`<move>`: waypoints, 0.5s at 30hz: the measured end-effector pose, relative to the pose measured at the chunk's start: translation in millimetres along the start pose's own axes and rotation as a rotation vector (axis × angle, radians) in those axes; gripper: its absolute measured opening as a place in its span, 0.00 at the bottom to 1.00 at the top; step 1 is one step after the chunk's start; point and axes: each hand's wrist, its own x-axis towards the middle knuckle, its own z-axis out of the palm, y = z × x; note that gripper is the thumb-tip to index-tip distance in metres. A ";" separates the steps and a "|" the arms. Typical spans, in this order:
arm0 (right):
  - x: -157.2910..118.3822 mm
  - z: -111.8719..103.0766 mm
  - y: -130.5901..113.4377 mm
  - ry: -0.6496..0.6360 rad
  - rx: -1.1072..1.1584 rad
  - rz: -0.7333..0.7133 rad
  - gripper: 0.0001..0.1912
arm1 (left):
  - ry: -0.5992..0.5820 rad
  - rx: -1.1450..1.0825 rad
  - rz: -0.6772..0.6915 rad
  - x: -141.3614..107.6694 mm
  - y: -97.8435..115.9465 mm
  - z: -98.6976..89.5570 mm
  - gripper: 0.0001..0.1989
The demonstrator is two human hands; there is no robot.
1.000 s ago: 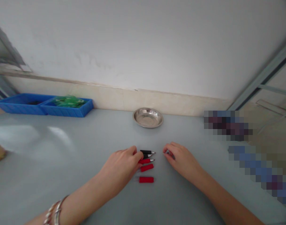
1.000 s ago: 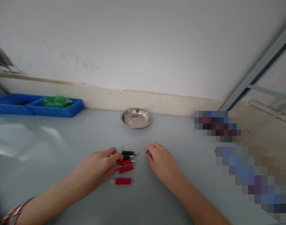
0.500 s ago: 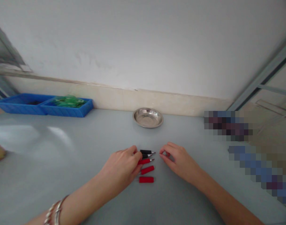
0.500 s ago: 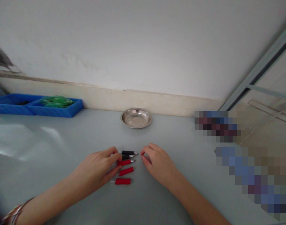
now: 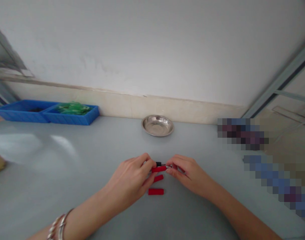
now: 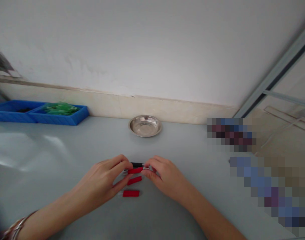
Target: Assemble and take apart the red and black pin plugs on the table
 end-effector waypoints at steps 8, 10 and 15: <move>-0.2 1.2 -0.5 -0.031 0.044 -0.031 0.12 | 0.062 -0.029 0.067 -0.4 0.5 0.6 0.06; 0.0 0.9 -0.4 -0.030 0.056 -0.039 0.12 | 0.077 -0.028 0.064 -0.3 0.4 1.5 0.06; 0.5 -0.3 -1.1 0.009 0.105 -0.031 0.15 | 0.069 0.003 0.031 0.0 -0.3 3.1 0.10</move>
